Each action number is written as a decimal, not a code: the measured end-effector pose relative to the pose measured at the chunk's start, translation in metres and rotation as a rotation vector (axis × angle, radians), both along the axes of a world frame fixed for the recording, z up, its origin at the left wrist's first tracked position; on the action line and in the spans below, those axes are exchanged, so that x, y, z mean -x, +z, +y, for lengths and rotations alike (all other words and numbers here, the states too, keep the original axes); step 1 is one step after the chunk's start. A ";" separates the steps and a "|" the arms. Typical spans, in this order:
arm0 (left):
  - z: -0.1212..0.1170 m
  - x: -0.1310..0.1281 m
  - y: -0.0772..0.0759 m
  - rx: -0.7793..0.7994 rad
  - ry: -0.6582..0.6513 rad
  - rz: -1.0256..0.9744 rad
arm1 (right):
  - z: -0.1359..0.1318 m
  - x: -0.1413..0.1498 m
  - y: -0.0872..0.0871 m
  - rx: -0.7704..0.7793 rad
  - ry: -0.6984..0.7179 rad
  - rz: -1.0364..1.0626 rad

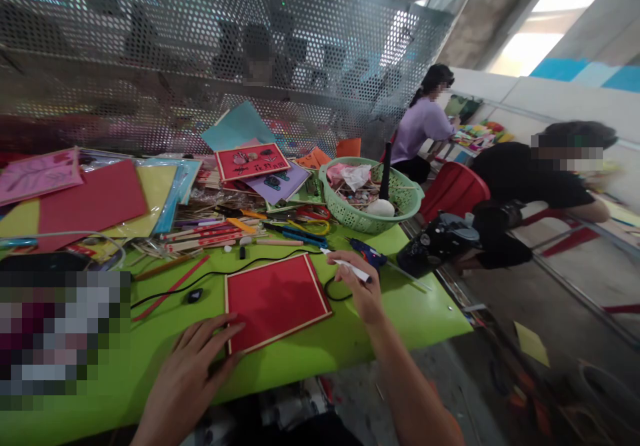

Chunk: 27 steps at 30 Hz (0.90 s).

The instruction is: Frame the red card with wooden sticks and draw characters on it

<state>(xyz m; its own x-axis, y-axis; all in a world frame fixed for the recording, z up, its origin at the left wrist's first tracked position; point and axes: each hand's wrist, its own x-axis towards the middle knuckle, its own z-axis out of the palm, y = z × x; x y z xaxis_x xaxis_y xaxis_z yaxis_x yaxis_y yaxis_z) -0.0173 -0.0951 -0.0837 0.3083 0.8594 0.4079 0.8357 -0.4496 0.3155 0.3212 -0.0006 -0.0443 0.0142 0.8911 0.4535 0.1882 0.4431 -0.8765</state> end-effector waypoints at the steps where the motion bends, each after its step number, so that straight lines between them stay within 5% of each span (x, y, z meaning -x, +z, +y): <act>1: 0.001 0.000 0.001 -0.005 0.003 -0.022 | 0.000 0.000 0.000 -0.003 0.001 -0.001; 5: 0.006 0.000 0.018 -0.076 -0.003 -0.165 | 0.000 0.003 0.004 0.005 -0.006 0.008; 10: 0.029 -0.007 0.072 -0.117 -0.024 -0.321 | -0.003 0.005 0.008 -0.011 -0.001 0.024; 16: 0.123 -0.038 0.121 -0.066 0.027 -0.152 | -0.004 0.002 0.006 -0.001 0.069 0.051; 21: 0.207 -0.066 0.124 -0.002 0.204 0.214 | -0.006 0.003 0.007 -0.012 0.084 0.053; 27: 0.268 -0.079 0.109 0.054 0.246 0.379 | -0.009 0.000 0.008 -0.033 0.085 0.006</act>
